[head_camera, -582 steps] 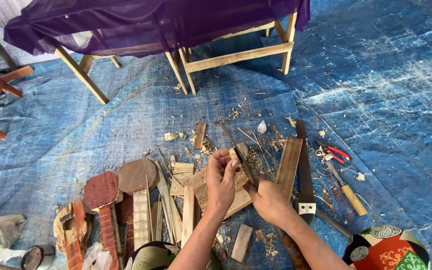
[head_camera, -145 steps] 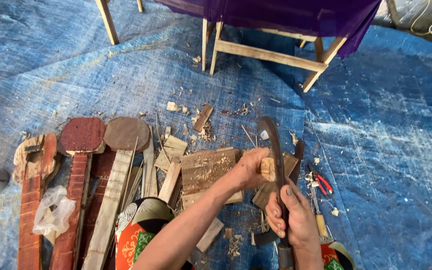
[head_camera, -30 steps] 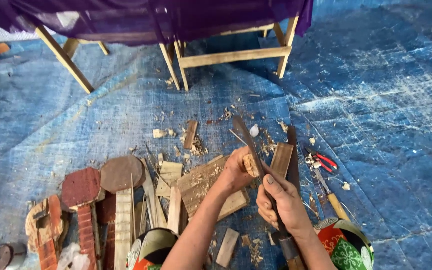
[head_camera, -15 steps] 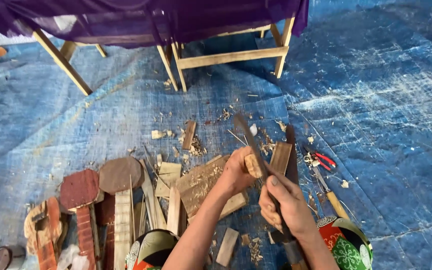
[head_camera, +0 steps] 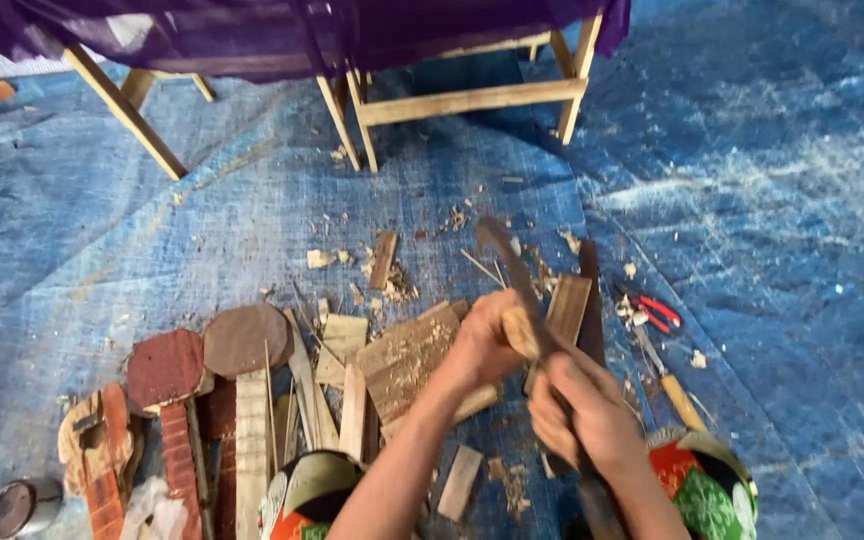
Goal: Shaving and shaping a small piece of wood using a curved hand tool, likely for instrument repair or creation.
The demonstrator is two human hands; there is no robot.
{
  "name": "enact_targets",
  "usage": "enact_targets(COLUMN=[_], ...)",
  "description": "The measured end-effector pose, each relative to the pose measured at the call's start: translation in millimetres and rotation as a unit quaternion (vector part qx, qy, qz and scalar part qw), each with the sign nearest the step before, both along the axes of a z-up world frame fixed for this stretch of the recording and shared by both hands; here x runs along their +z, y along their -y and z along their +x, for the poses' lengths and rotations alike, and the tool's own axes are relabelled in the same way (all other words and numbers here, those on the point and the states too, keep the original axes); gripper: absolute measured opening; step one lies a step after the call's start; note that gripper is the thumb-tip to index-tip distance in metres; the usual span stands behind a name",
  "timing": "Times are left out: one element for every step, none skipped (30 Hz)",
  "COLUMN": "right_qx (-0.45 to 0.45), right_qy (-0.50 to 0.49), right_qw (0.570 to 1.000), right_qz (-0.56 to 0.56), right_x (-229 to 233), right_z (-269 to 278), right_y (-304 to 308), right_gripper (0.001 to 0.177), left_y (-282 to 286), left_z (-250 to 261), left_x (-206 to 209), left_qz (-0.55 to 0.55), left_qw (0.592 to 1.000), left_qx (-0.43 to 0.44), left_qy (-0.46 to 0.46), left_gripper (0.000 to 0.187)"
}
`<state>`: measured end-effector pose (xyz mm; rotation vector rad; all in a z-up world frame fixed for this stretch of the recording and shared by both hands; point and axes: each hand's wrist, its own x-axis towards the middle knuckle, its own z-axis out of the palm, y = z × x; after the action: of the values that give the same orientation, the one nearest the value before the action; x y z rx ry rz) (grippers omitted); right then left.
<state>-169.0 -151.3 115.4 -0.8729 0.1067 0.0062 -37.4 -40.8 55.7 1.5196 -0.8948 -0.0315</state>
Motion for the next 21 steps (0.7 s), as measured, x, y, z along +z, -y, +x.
enact_targets(right_qx=[-0.003,-0.008,-0.012,-0.015,-0.01,-0.005,-0.005,-0.004,-0.006,-0.007,0.003,0.012,0.016,0.005,-0.01,-0.011,-0.014,-0.017,-0.017,-0.015,-0.015], right_qy=[-0.005,-0.044,-0.063,-0.049,-0.039,-0.028,-0.031,-0.012,0.007,0.004,0.0,-0.004,-0.004,-0.038,-0.05,-0.029,-0.046,-0.063,-0.073,-0.039,0.004], right_qw=[1.0,0.999,0.998,0.999,0.999,0.999,0.999,0.999,1.0,1.0,1.0,1.0,1.0,0.999,0.999,0.999,0.999,0.998,0.997,0.999,1.0], right_qz=[0.0,-0.001,-0.007,-0.013,-0.026,-0.039,-0.039,-0.031,-0.021,-0.02,-0.017,-0.013,-0.015,-0.014,-0.017,-0.021,-0.021,-0.022,-0.019,-0.014,-0.009], right_x=[-6,-10,-10,-6,-5,-6,2,9,15,8,-1,-9,-12,-12,-10,-3,-3,-4,3,11,20], right_z=[-1,-2,10,17,14,12,5,1,-3,2,2,1,-2,-6,6,19,14,10,1,-6,-9], right_y=[-2,-4,-3,1,0,-2,-3,-3,-3,-3,-5,-8,-9,-10,-8,-3,-2,-1,-2,-2,-2], right_gripper=[0.048,0.052,0.057,0.057,0.057,0.057,0.057,0.053,0.05,0.05,0.051,0.052,0.052,0.055,0.057,0.057,0.057,0.057,0.057,0.053,0.05], left_y=[-2,-5,-4,1,-1,-3,-4,-5,-6,-2,-1,-1,-1,0,5,9,7,6,3,-1,-3], left_z=[-2,-5,8,15,10,6,1,-3,-6,3,5,5,1,-4,11,27,19,13,3,-6,-8], left_x=[-10,-18,-19,-14,-15,-18,-4,9,22,8,-9,-25,-32,-38,-36,-25,-27,-30,-10,10,34], left_qz=[0.0,-0.026,-0.058,-0.063,-0.03,0.002,0.002,-0.002,-0.005,-0.003,-0.019,-0.035,-0.036,-0.116,-0.192,-0.193,-0.16,-0.126,-0.124,-0.094,-0.063], left_qw=[1.0,0.999,0.996,0.996,0.998,0.997,0.997,0.999,1.0,1.0,1.0,0.999,0.999,0.982,0.938,0.943,0.971,0.988,0.988,0.994,0.998], left_qx=[-0.003,-0.019,-0.034,-0.037,-0.018,0.001,0.002,0.009,0.013,0.013,0.012,0.011,0.014,-0.063,-0.146,-0.151,-0.109,-0.066,-0.065,-0.04,-0.018], left_qy=[-0.005,-0.04,-0.055,-0.04,-0.059,-0.078,-0.081,-0.044,-0.007,-0.01,-0.004,0.003,0.002,-0.135,-0.247,-0.227,-0.143,-0.057,-0.068,-0.039,0.0], left_gripper=[0.035,0.032,0.031,0.031,0.034,0.037,0.037,0.036,0.035,0.035,0.035,0.036,0.036,0.023,0.012,0.012,0.021,0.032,0.032,0.031,0.031])
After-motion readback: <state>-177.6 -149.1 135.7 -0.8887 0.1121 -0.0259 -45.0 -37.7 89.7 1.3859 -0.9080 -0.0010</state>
